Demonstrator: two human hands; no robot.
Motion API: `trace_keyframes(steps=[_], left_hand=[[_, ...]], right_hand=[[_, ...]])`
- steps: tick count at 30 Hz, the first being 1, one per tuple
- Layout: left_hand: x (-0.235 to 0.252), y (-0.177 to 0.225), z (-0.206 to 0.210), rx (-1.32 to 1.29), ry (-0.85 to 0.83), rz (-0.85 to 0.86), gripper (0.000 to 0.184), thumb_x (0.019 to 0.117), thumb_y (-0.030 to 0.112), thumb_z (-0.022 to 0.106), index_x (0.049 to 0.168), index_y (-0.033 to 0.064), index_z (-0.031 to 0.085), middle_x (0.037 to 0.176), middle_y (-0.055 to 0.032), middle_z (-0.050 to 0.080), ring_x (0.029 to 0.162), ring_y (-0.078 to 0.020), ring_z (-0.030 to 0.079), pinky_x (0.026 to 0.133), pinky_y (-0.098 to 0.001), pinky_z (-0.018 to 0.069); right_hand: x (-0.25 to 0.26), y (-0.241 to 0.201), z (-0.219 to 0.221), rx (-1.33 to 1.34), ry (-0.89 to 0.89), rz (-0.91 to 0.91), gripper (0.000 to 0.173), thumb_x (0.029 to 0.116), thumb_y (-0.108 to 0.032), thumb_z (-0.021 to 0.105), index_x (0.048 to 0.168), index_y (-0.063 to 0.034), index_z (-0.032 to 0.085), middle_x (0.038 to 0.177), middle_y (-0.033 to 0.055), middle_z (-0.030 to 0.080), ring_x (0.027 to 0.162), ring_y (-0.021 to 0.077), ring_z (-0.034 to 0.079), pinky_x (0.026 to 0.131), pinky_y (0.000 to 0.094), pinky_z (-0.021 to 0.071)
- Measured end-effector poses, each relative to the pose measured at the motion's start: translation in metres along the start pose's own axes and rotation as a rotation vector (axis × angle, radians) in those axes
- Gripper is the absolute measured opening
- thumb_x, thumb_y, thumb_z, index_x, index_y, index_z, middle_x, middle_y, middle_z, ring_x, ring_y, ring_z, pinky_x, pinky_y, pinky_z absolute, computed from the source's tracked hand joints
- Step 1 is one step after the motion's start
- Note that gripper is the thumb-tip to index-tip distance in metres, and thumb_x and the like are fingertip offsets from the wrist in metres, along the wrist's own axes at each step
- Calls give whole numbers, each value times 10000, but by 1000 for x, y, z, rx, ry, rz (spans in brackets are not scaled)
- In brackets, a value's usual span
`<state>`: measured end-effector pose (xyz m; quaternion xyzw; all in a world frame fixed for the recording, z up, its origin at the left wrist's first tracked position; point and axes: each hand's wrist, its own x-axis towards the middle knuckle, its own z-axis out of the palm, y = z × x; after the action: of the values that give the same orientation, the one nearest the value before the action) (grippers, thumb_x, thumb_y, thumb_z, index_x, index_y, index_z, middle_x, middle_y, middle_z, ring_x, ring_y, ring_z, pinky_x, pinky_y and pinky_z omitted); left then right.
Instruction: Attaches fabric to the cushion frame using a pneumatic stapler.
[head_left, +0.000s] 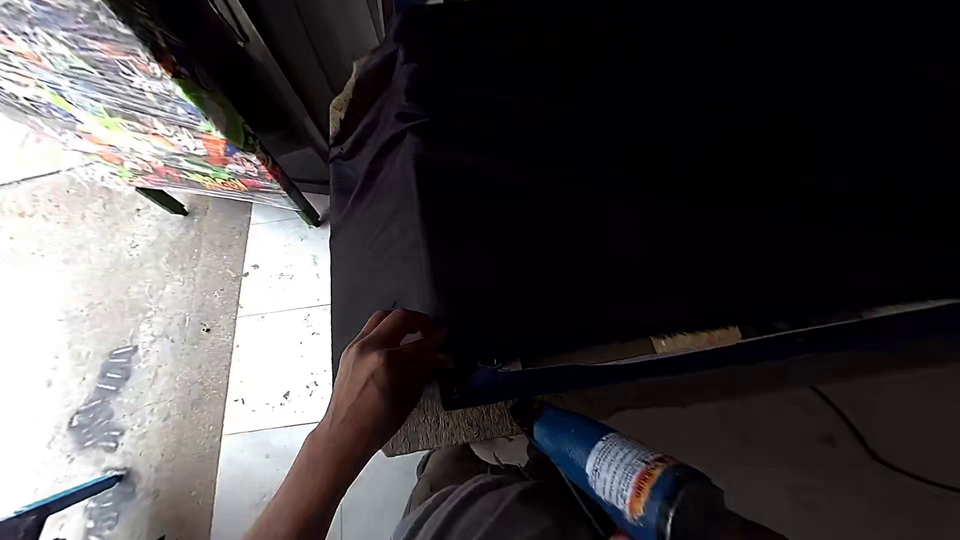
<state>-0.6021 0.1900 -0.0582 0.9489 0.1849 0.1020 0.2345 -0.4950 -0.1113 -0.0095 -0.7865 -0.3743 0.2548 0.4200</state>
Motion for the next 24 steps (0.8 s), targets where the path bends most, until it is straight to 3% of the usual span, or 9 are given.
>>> trace_keyframes(steps=[2, 4, 9, 12, 16, 24], left_hand=[[-1, -21, 13, 15, 94, 146, 252, 954, 347, 678, 1069, 174, 820, 1021, -3, 707, 898, -182, 638, 746, -334, 533], [-1, -31, 20, 43, 128, 210, 279, 967, 392, 653, 1089, 201, 815, 1074, 1, 701, 942, -196, 633, 743, -348, 530], [0, -30, 17, 82, 107, 251, 248, 987, 357, 633, 1051, 197, 811, 1009, -12, 689, 915, -227, 630, 678, -372, 500], [1, -33, 17, 71, 134, 302, 243, 1000, 322, 614, 981, 182, 811, 939, -7, 696, 862, -221, 637, 651, -371, 484], [6, -42, 17, 24, 172, 393, 235, 1004, 248, 597, 897, 142, 777, 862, -15, 683, 803, -214, 623, 650, -377, 457], [24, -48, -14, -53, 142, 442, 190, 964, 213, 620, 872, 121, 758, 819, 8, 710, 765, -137, 665, 644, -280, 535]], right_hand=[[21, -22, 23, -77, -15, 25, 337, 967, -234, 714, 1119, 63, 671, 993, 203, 724, 938, 176, 713, 836, 311, 594], [31, -34, 40, -167, 8, 50, 328, 970, -238, 705, 1144, 39, 674, 1007, 168, 731, 935, 135, 712, 824, 277, 597], [36, -56, 49, -284, 22, 137, 330, 974, -281, 687, 1113, 18, 680, 945, 135, 732, 863, 130, 714, 761, 289, 602], [22, -57, 37, -193, 59, 161, 327, 963, -254, 711, 1101, 40, 673, 979, 162, 732, 913, 141, 717, 817, 317, 606], [-4, -46, 24, -94, 193, 220, 324, 977, -241, 694, 1131, 39, 644, 953, 150, 730, 826, 158, 723, 751, 364, 627], [-38, -21, 21, 9, 314, 352, 339, 992, -210, 651, 1191, 60, 598, 984, 145, 726, 769, 184, 720, 707, 406, 631]])
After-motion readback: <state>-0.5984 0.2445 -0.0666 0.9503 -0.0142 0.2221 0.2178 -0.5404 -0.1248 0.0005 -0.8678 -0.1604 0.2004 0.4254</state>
